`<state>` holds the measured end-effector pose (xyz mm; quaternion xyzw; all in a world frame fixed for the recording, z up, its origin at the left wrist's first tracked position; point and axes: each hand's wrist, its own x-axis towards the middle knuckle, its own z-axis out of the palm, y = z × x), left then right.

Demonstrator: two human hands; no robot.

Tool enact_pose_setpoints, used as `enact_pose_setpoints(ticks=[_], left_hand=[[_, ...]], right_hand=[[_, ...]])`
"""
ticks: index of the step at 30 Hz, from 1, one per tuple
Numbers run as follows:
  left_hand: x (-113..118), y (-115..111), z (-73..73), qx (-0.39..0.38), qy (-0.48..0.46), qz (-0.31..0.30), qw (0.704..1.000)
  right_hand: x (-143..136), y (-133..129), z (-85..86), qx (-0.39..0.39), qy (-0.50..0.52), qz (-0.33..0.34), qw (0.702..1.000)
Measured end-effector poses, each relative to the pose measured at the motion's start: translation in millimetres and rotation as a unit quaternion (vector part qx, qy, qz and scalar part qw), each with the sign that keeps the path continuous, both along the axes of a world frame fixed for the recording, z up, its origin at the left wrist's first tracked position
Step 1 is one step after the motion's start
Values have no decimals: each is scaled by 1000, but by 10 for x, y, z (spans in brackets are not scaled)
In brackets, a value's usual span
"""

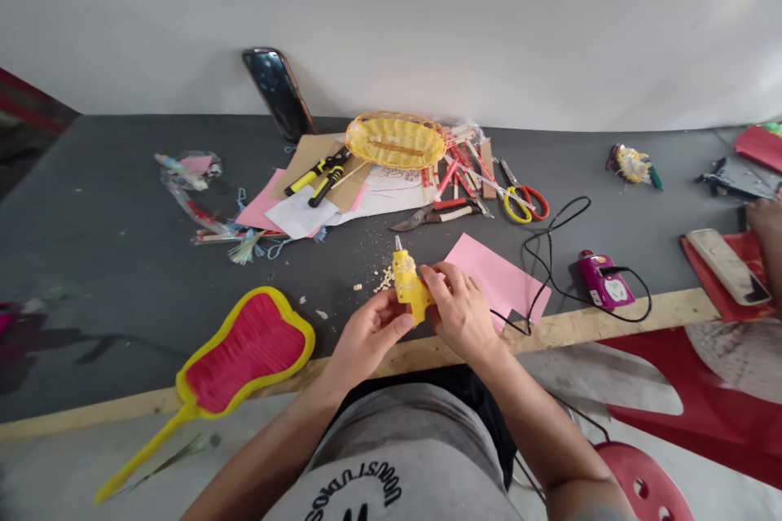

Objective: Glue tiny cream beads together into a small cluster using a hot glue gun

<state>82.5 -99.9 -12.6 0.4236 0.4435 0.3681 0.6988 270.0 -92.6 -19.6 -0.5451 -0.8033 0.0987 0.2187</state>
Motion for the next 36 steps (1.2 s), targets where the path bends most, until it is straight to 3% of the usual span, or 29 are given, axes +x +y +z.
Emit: enact_pose_setpoints(ticks=[2, 5, 8, 11, 14, 18, 20, 22, 25, 29, 33, 36], left_hand=[[-76, 20, -1, 34, 36, -50, 998], [-372, 142, -1, 127, 195, 24, 972], [-695, 274, -15, 237, 370, 104, 892], [-790, 306, -39, 297, 462, 107, 828], [-571, 239, -74, 367, 486, 37, 792], [-39, 103, -132, 489, 447, -161, 731], [186, 56, -166, 517, 431, -247, 697], [338, 41, -201, 514, 443, -289, 675], [446, 88, -239, 489, 482, -307, 659], [485, 227, -233, 479, 527, -286, 641], [466, 364, -205, 491, 546, -250, 631], [427, 417, -214, 514, 524, -263, 627]], right_hand=[[72, 2, 24, -20, 49, -21, 998], [225, 27, 56, -39, 160, -66, 984], [352, 67, 28, -128, 264, -88, 952], [400, 125, -38, -201, 342, -103, 912], [400, 184, -31, -205, 398, -111, 887], [405, 228, 109, -191, 450, -110, 865], [429, 225, 170, -184, 459, -109, 862], [477, 202, 201, -177, 464, -111, 861], [604, 141, 221, -166, 473, -117, 857], [846, 43, 317, -138, 480, -150, 853], [1109, -54, 532, -88, 472, -193, 856], [1271, -96, 738, -65, 436, -208, 873]])
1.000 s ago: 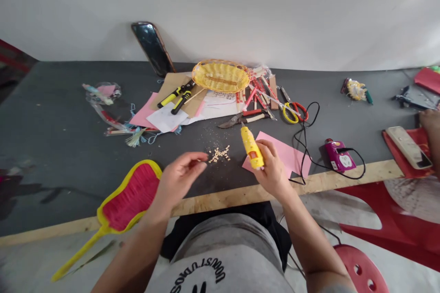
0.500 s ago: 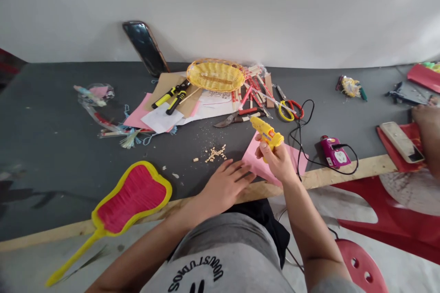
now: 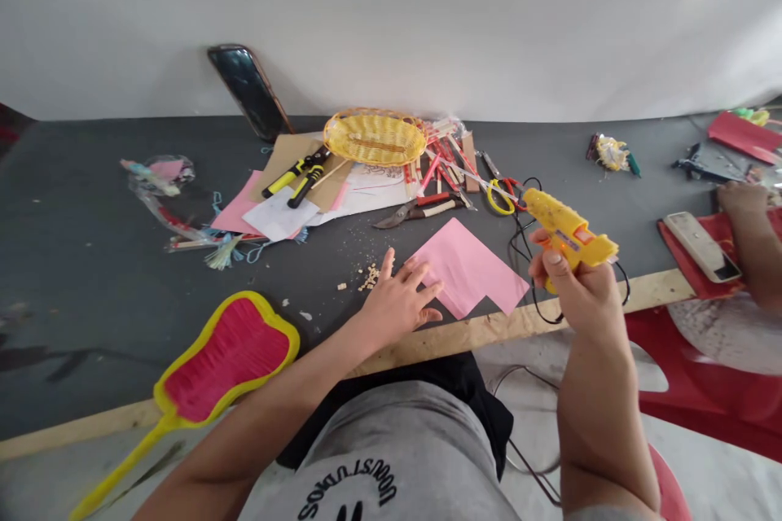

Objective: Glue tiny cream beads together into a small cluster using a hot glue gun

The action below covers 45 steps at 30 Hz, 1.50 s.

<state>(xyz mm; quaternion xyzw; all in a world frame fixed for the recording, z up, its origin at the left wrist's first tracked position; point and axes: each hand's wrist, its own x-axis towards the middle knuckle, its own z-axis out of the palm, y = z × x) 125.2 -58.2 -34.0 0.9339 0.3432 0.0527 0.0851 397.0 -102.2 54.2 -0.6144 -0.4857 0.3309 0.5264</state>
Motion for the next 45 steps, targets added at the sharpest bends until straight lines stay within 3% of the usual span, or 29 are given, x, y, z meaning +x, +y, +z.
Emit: enact_pose_setpoints(ticks=[4, 7, 10, 13, 17, 20, 25, 28, 36, 41, 45], left_hand=[[-7, -42, -23, -41, -10, -74, 996], [45, -134, -22, -76, -17, -111, 991], [100, -221, -18, -97, -21, -124, 987], [101, -281, -27, -91, -41, -123, 987], [-54, -335, -36, -76, -85, -107, 988], [-328, -340, -15, -76, -118, -59, 988], [-893, -171, 73, -19, -141, 186, 972], [-1063, -40, 127, -11, -119, 260, 958], [-928, 128, 186, -41, -102, 223, 968], [-730, 318, 185, -20, -95, 180, 979], [-501, 474, 163, -11, -35, 160, 986]], right_hand=[[5, 48, 230, 11, -44, 17, 999], [-241, 206, 245, 8, -2, 84, 996], [-614, 471, 46, -35, 81, 194, 977], [-936, 743, -298, -91, 183, 300, 932], [-1137, 919, -706, -136, 281, 299, 902], [-1155, 942, -867, -157, 298, 286, 897], [-1158, 978, -959, -146, 319, 260, 900], [-1171, 987, -954, -135, 324, 255, 901], [-1201, 918, -853, -137, 287, 277, 907], [-1188, 946, -933, -121, 301, 242, 914], [-1182, 952, -964, -112, 303, 234, 917]])
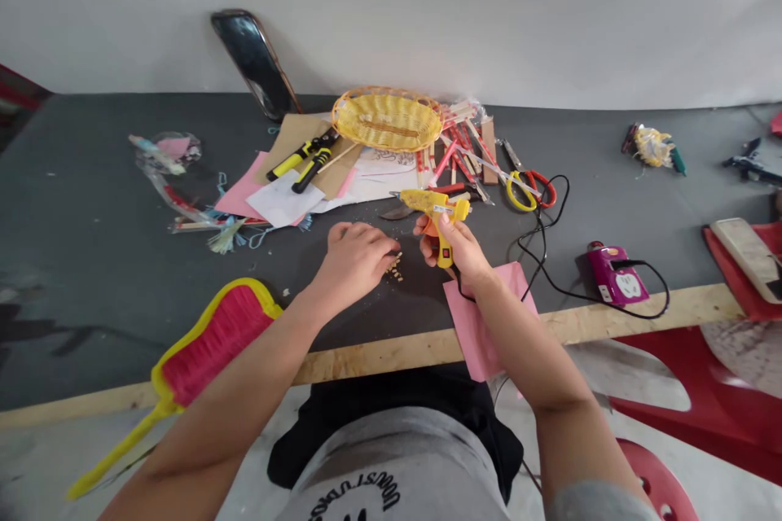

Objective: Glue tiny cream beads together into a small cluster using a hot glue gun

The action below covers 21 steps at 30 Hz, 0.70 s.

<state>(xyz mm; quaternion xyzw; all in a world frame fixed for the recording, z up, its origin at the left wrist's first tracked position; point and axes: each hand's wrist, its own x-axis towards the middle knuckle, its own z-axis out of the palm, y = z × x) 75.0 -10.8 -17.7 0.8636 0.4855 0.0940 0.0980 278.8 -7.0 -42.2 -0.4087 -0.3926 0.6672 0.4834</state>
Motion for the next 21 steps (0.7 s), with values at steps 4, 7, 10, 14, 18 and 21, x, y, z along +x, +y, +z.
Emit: enact_pose_setpoints(ticks=[4, 7, 10, 14, 18, 21], left_hand=[[186, 103, -60, -19, 29, 19, 999], [248, 158, -81, -26, 35, 23, 999], [171, 207, -28, -48, -6, 35, 998], [-159, 233, 83, -107, -218, 95, 966], [-434, 184, 51, -192, -478, 171, 840], [-461, 150, -40, -279, -602, 204, 720]], right_hand=[[-15, -11, 35, 4, -10, 15, 1000], [-21, -8, 55, 10, 11, 18, 1000], [-15, -4, 66, 11, 13, 17, 1000], [-18, -33, 85, 2, 7, 24, 1000], [-49, -98, 85, 7, -2, 61, 998], [-70, -150, 68, 21, -6, 79, 997]])
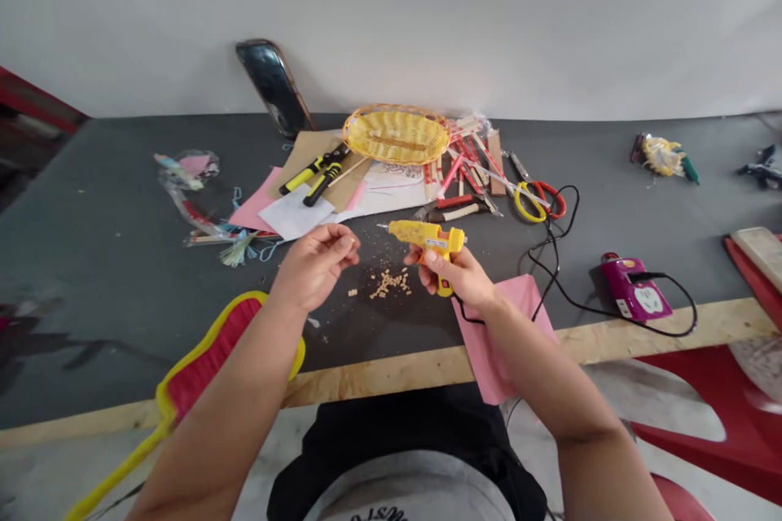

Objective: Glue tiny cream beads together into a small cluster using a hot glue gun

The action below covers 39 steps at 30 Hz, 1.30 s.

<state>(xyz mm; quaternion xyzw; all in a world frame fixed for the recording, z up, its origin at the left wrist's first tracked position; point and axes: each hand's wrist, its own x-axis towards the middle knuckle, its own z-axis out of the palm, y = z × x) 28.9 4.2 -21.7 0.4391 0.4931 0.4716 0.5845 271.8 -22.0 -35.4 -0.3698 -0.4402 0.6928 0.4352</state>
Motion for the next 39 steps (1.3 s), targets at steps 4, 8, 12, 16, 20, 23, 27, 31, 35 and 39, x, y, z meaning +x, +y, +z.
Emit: enact_pose_setpoints(ticks=[4, 8, 12, 16, 20, 23, 27, 31, 35, 39], left_hand=[[63, -25, -50, -59, -117, -14, 991], [90, -52, -31, -76, -156, -16, 985], [97, -67, -27, -91, -171, 2, 981], [112, -77, -33, -92, -183, 9, 979], [120, -96, -39, -96, -179, 9, 979], [117, -105, -43, -99, -181, 8, 978], [115, -105, -42, -98, -182, 8, 978], [121, -104, -36, -96, -176, 7, 980], [122, -104, -38, -93, -168, 9, 981], [113, -109, -46, -84, -167, 7, 982]], right_hand=[[-5, -59, -25, 25, -19, 14, 999], [-13, -104, -40, 48, -32, 35, 998], [-37, -122, -34, 90, -47, 74, 992], [-50, -124, -21, 119, -65, 85, 987], [-55, -135, -22, 128, -85, 83, 985], [-63, -141, -23, 126, -89, 73, 985], [-74, -137, -22, 127, -96, 66, 985], [-75, -133, -22, 124, -98, 65, 985], [-78, -135, -21, 128, -98, 66, 985], [-87, -137, -23, 119, -97, 58, 986]])
